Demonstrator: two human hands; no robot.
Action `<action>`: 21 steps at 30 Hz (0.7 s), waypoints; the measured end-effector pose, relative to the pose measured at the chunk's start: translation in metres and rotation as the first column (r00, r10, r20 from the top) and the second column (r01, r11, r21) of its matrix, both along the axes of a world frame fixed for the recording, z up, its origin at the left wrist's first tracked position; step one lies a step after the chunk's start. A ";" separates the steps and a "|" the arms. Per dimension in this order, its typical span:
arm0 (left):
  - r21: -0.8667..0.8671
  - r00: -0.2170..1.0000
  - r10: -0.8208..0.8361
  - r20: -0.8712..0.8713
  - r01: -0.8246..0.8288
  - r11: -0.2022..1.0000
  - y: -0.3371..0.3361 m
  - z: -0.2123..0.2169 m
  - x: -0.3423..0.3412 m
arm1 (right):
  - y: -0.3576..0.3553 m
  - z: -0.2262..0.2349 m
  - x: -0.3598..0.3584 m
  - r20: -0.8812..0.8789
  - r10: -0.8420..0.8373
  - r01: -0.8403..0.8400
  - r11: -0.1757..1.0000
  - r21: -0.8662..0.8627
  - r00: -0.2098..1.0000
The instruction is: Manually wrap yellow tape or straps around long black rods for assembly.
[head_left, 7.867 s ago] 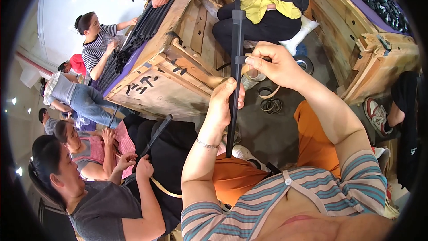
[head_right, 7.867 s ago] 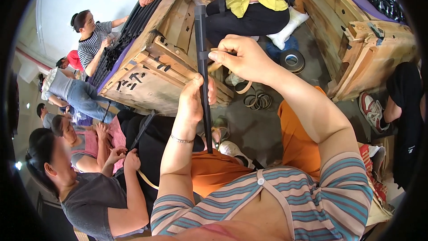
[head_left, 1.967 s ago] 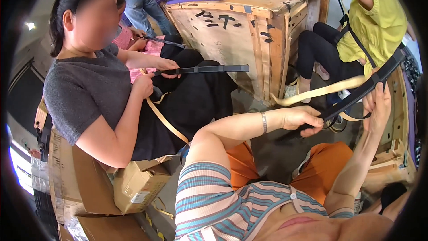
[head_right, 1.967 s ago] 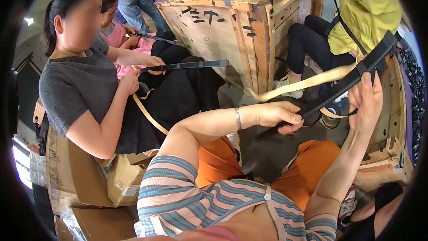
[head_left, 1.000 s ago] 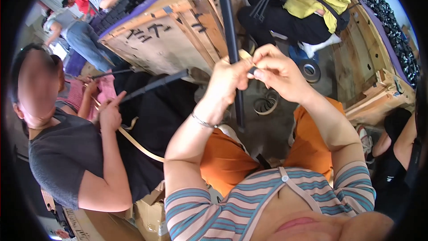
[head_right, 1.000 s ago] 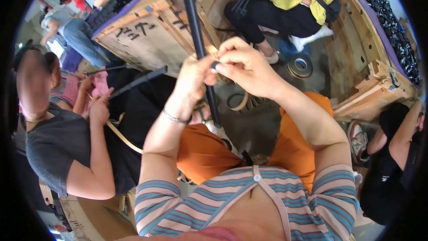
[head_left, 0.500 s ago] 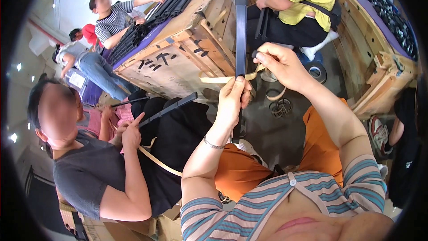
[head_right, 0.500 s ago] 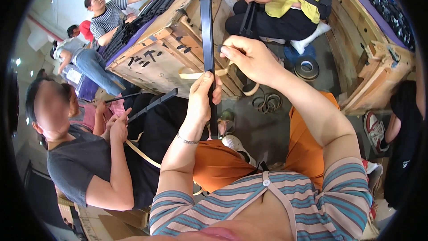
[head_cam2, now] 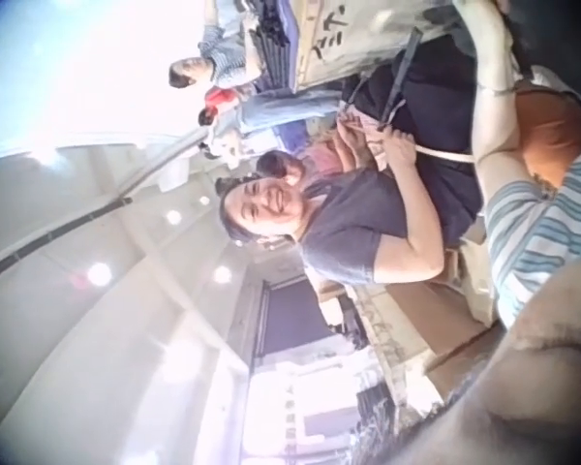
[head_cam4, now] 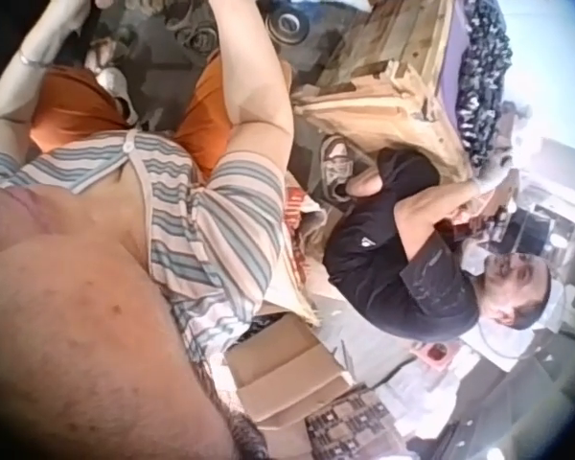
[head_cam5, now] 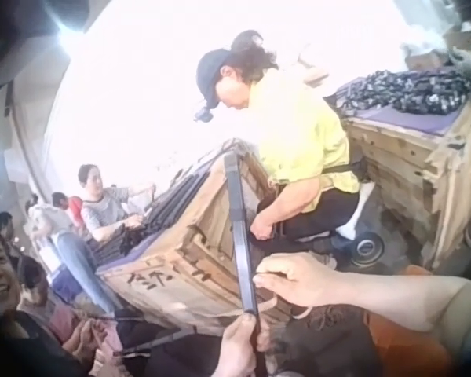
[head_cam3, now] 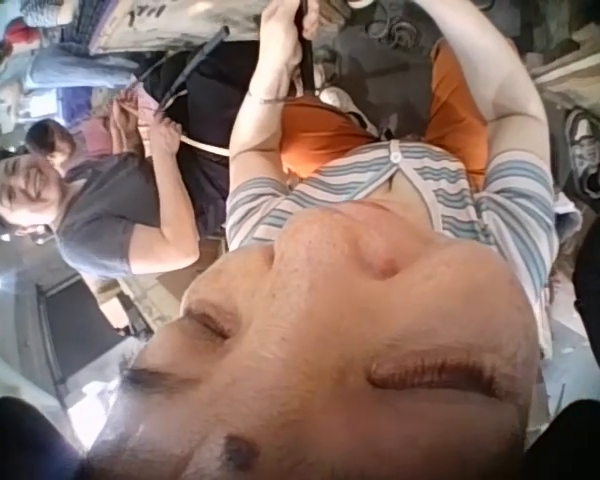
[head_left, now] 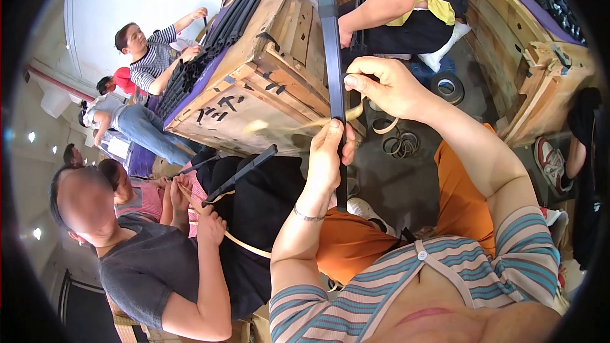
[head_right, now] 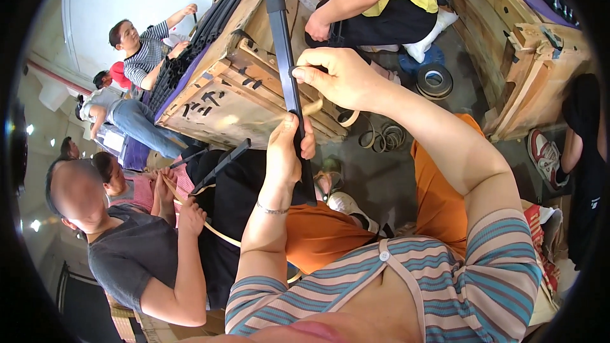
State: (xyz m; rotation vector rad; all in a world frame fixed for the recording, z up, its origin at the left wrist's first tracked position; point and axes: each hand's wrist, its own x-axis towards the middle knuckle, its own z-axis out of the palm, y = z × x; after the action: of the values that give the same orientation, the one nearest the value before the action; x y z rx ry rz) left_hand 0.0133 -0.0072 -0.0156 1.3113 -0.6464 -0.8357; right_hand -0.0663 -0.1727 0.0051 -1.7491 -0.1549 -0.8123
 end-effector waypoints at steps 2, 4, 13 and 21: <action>0.005 1.000 -0.026 0.007 0.026 1.000 0.001 0.000 0.000 | -0.002 0.002 -0.002 -0.018 0.009 -0.009 1.000 0.004 1.000; 0.010 0.999 -0.047 0.013 0.047 0.999 0.001 -0.001 0.001 | -0.003 0.001 -0.001 -0.036 0.024 -0.024 1.000 0.009 0.999; 0.022 0.999 -0.042 0.007 0.042 0.999 0.002 -0.002 0.004 | -0.005 -0.008 0.007 0.050 0.008 -0.006 0.999 -0.038 0.999; 0.032 0.999 -0.037 0.018 0.037 0.999 0.004 -0.003 0.006 | -0.003 -0.008 0.007 -0.001 0.023 -0.023 0.999 -0.038 1.000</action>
State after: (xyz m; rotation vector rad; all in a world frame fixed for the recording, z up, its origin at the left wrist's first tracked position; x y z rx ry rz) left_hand 0.0197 -0.0030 -0.0183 1.3403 -0.6761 -0.8682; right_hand -0.0589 -0.1761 -0.0029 -1.7801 -0.1909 -0.7966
